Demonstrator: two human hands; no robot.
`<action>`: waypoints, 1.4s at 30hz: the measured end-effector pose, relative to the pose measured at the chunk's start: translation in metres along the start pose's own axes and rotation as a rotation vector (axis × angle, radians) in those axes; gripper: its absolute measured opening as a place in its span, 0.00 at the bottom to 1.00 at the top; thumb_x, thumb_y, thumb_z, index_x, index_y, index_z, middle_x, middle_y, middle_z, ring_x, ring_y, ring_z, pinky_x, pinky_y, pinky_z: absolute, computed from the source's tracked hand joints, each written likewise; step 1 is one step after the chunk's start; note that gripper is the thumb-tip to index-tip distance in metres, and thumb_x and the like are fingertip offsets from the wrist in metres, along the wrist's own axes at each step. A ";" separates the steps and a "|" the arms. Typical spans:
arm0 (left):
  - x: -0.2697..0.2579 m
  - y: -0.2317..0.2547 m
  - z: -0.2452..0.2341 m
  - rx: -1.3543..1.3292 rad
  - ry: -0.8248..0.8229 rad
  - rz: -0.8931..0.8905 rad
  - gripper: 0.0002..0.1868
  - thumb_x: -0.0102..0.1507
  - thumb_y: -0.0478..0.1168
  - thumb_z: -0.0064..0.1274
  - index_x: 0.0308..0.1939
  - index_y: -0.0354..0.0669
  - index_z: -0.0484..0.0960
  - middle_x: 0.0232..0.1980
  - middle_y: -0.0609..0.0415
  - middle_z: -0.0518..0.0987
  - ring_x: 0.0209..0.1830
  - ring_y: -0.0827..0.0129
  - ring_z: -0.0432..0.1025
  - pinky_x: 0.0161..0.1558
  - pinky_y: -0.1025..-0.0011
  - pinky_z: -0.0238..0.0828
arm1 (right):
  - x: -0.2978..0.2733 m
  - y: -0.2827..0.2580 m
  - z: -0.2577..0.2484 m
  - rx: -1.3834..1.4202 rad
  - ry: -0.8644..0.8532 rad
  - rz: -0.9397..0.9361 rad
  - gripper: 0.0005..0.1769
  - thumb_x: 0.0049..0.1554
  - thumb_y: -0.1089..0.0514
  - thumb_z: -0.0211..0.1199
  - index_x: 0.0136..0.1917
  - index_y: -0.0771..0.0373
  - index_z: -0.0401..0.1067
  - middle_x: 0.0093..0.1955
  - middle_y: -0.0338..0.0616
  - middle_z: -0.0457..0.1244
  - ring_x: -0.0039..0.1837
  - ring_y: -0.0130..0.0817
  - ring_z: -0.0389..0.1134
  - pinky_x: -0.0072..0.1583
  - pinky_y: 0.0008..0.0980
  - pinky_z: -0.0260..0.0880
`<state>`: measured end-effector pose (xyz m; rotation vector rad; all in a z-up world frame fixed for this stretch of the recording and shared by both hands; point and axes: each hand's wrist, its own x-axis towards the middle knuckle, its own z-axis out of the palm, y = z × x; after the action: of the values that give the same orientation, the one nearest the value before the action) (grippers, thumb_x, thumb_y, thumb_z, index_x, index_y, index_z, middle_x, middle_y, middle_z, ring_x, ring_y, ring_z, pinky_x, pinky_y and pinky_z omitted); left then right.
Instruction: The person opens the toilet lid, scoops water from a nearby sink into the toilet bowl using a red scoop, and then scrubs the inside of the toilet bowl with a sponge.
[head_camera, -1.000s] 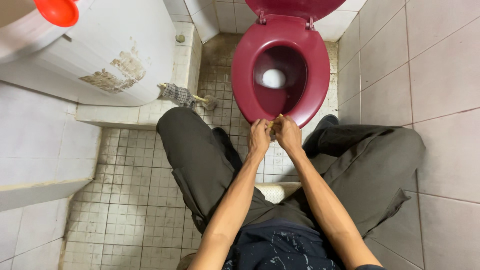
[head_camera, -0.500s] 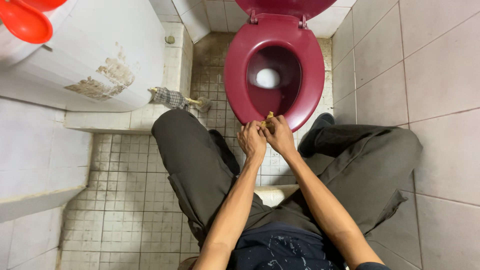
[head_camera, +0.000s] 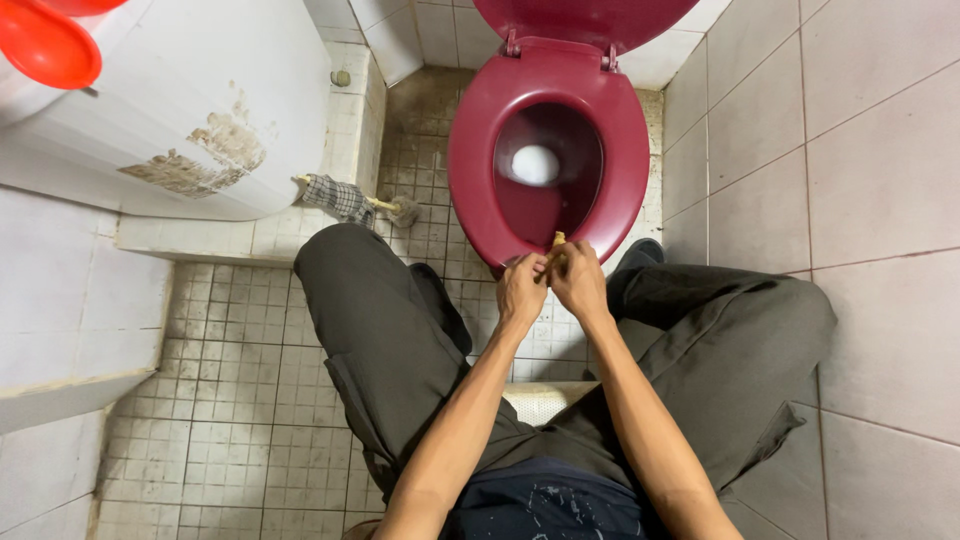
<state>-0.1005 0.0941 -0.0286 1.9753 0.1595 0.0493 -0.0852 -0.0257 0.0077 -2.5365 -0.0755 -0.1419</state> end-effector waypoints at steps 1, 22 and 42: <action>0.000 0.000 -0.002 0.023 0.028 -0.053 0.11 0.56 0.30 0.61 0.41 0.42 0.82 0.41 0.52 0.85 0.42 0.57 0.79 0.41 0.59 0.75 | 0.001 -0.007 0.000 0.063 -0.054 0.015 0.13 0.51 0.64 0.68 0.51 0.65 0.78 0.52 0.53 0.65 0.56 0.53 0.69 0.57 0.45 0.70; -0.006 0.039 0.017 0.116 -0.025 0.206 0.18 0.51 0.22 0.54 0.44 0.37 0.79 0.46 0.46 0.81 0.51 0.49 0.73 0.52 0.54 0.69 | 0.005 0.030 -0.023 0.250 -0.053 0.246 0.14 0.51 0.66 0.66 0.52 0.67 0.78 0.54 0.53 0.65 0.51 0.47 0.73 0.54 0.40 0.72; 0.013 0.040 0.031 0.156 -0.160 0.358 0.22 0.55 0.25 0.53 0.53 0.40 0.79 0.50 0.49 0.78 0.54 0.53 0.71 0.54 0.56 0.64 | 0.023 0.047 -0.030 0.194 0.150 0.166 0.15 0.47 0.70 0.66 0.49 0.67 0.81 0.53 0.52 0.68 0.57 0.49 0.69 0.58 0.41 0.70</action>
<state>-0.0810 0.0520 -0.0048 2.1320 -0.3038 0.1136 -0.0607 -0.0805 0.0088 -2.3184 0.1726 -0.2463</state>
